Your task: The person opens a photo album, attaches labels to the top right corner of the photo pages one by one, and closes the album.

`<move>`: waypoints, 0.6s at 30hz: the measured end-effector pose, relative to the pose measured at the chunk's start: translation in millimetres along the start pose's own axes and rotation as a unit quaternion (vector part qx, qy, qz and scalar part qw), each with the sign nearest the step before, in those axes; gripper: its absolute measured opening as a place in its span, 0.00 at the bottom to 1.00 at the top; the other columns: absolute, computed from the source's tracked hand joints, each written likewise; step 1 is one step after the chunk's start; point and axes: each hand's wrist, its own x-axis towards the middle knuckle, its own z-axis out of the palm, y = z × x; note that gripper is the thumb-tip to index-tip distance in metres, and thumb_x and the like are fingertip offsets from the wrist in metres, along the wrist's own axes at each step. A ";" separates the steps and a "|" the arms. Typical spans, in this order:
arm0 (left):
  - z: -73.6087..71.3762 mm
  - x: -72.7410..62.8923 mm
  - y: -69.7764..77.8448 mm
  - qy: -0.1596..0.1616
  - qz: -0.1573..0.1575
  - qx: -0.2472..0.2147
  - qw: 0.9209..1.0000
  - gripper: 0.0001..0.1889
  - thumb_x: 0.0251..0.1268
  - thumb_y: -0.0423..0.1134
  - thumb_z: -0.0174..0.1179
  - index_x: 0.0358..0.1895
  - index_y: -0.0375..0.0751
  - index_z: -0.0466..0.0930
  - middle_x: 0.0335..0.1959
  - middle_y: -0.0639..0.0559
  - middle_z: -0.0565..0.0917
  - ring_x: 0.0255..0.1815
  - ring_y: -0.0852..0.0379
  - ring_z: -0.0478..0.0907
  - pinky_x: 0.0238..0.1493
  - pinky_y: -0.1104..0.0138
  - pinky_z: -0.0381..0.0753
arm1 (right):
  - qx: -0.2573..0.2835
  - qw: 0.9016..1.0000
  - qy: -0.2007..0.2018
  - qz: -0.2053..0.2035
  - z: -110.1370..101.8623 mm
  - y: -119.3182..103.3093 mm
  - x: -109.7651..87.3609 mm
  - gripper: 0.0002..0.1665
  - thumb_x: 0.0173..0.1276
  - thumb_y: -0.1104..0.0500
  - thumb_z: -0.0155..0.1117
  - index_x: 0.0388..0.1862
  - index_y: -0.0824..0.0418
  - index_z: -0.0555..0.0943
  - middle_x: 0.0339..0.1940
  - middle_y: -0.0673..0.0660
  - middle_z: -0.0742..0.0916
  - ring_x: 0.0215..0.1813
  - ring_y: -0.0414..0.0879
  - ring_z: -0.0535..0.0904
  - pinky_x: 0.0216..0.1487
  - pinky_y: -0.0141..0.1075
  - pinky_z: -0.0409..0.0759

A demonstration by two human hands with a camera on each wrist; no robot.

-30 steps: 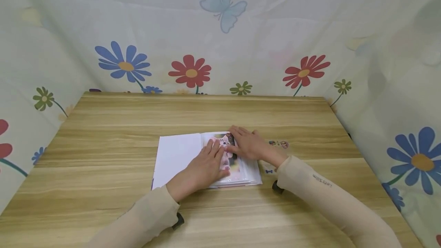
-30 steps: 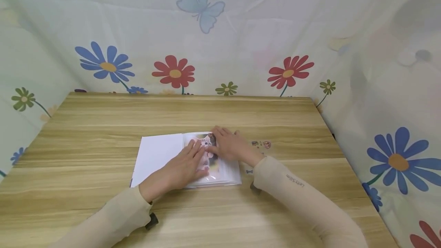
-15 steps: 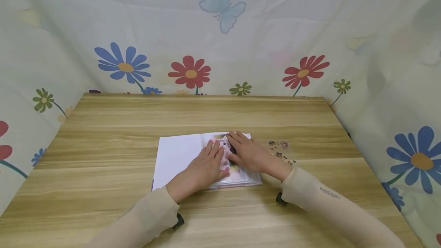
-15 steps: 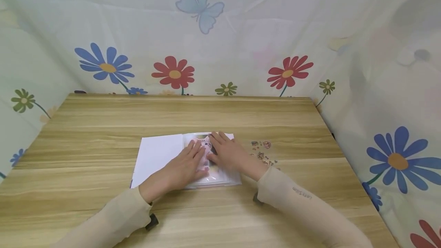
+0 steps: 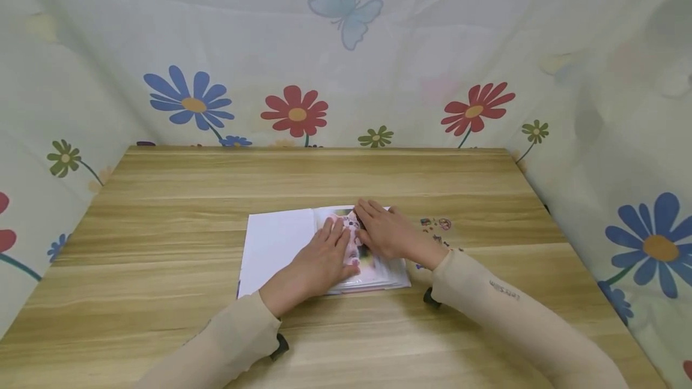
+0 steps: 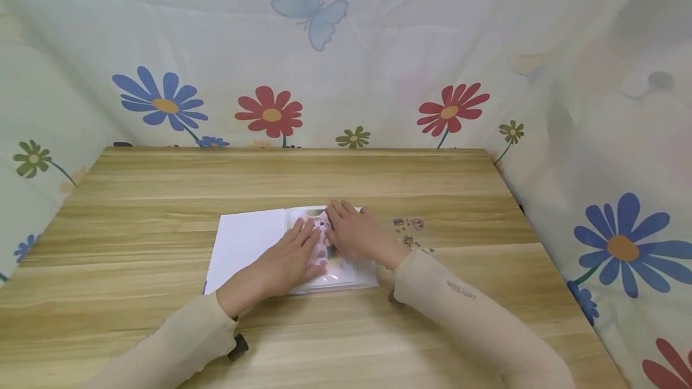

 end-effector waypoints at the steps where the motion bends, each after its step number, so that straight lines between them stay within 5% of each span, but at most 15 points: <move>1: -0.8 -0.1 0.3 -0.005 -0.003 0.000 1.000 0.40 0.79 0.54 0.54 0.77 0.23 0.59 0.79 0.25 0.55 0.82 0.31 0.47 0.79 0.46 0.52 | 0.004 1.000 -0.001 0.001 -0.2 0.9 1.6 0.38 0.86 0.44 0.41 0.84 0.64 0.54 0.85 0.62 0.56 0.84 0.58 0.52 0.76 0.63 0.59; 12: -9.1 -3.5 3.8 -0.013 -0.016 -0.002 1.000 0.39 0.79 0.53 0.55 0.77 0.24 0.60 0.79 0.26 0.56 0.82 0.32 0.48 0.79 0.47 0.53 | 0.081 0.996 0.020 0.007 5.8 14.0 12.2 0.42 0.84 0.39 0.46 0.84 0.62 0.55 0.84 0.62 0.60 0.83 0.58 0.54 0.75 0.66 0.57; 18: -7.7 -2.6 2.8 -0.018 -0.017 -0.009 1.000 0.40 0.80 0.55 0.54 0.78 0.25 0.58 0.80 0.27 0.54 0.82 0.33 0.46 0.80 0.47 0.52 | 0.114 0.991 0.075 0.012 6.5 15.4 5.4 0.40 0.82 0.44 0.54 0.83 0.63 0.59 0.83 0.65 0.61 0.83 0.62 0.54 0.76 0.65 0.57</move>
